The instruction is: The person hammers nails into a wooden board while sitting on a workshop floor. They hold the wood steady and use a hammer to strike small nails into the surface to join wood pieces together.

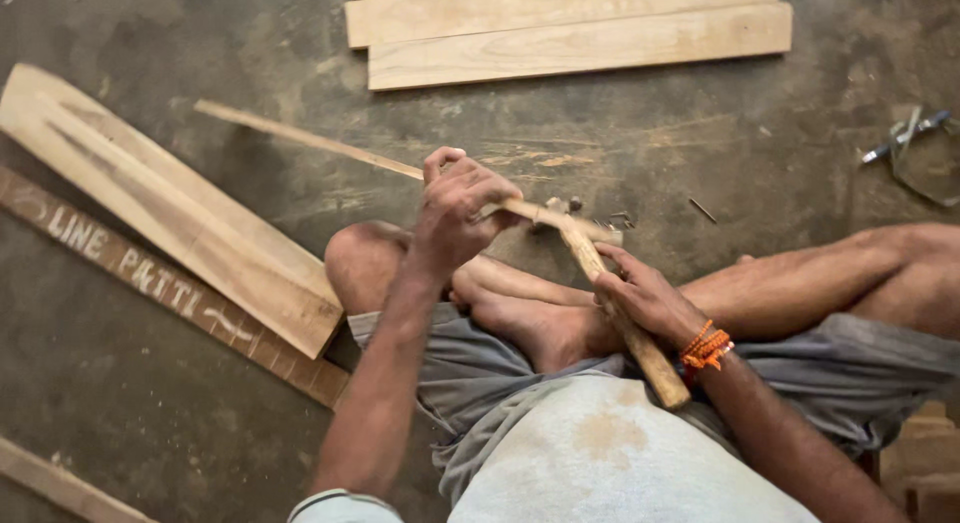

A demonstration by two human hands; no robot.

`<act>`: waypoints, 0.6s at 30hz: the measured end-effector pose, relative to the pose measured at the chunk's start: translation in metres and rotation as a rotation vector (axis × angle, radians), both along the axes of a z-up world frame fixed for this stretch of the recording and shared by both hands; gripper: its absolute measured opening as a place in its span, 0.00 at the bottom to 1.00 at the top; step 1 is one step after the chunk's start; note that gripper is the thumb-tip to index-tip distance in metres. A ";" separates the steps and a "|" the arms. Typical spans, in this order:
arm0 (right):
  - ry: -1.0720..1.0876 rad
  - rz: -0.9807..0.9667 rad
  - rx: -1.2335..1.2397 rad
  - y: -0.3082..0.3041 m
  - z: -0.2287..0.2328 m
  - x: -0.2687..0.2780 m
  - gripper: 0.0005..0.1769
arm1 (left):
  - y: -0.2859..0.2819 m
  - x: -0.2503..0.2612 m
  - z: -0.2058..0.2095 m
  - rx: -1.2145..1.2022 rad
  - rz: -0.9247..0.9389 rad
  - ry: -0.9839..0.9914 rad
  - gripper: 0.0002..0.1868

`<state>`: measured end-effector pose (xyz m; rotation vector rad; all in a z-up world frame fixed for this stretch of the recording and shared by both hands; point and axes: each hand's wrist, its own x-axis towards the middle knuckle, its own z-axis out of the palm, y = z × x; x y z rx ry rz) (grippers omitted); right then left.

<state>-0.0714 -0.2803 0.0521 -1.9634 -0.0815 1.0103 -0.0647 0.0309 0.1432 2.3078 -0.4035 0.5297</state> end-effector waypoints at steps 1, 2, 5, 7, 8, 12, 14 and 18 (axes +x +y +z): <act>-0.076 0.052 -0.031 -0.004 -0.006 0.001 0.27 | 0.007 -0.005 0.012 0.005 0.019 -0.003 0.12; -0.080 0.071 -0.026 -0.009 -0.009 0.002 0.27 | 0.014 -0.010 0.023 -0.025 -0.081 0.043 0.13; -0.287 0.138 0.259 -0.001 -0.013 0.003 0.31 | 0.037 -0.024 0.053 -0.047 -0.242 0.143 0.13; 0.096 -0.060 0.107 0.000 -0.001 0.002 0.34 | 0.048 -0.032 0.069 -0.050 -0.312 0.195 0.14; 0.096 -0.044 0.115 0.003 0.005 0.002 0.34 | 0.053 -0.036 0.075 -0.060 -0.359 0.253 0.14; 0.098 -0.067 0.020 0.007 0.013 0.001 0.33 | 0.065 -0.044 0.088 -0.049 -0.432 0.331 0.14; 0.046 -0.042 0.017 0.005 0.010 0.000 0.32 | 0.067 -0.047 0.088 -0.054 -0.426 0.312 0.14; -0.569 0.090 -0.028 0.007 0.027 -0.012 0.30 | 0.065 -0.049 0.077 -0.059 -0.394 0.305 0.15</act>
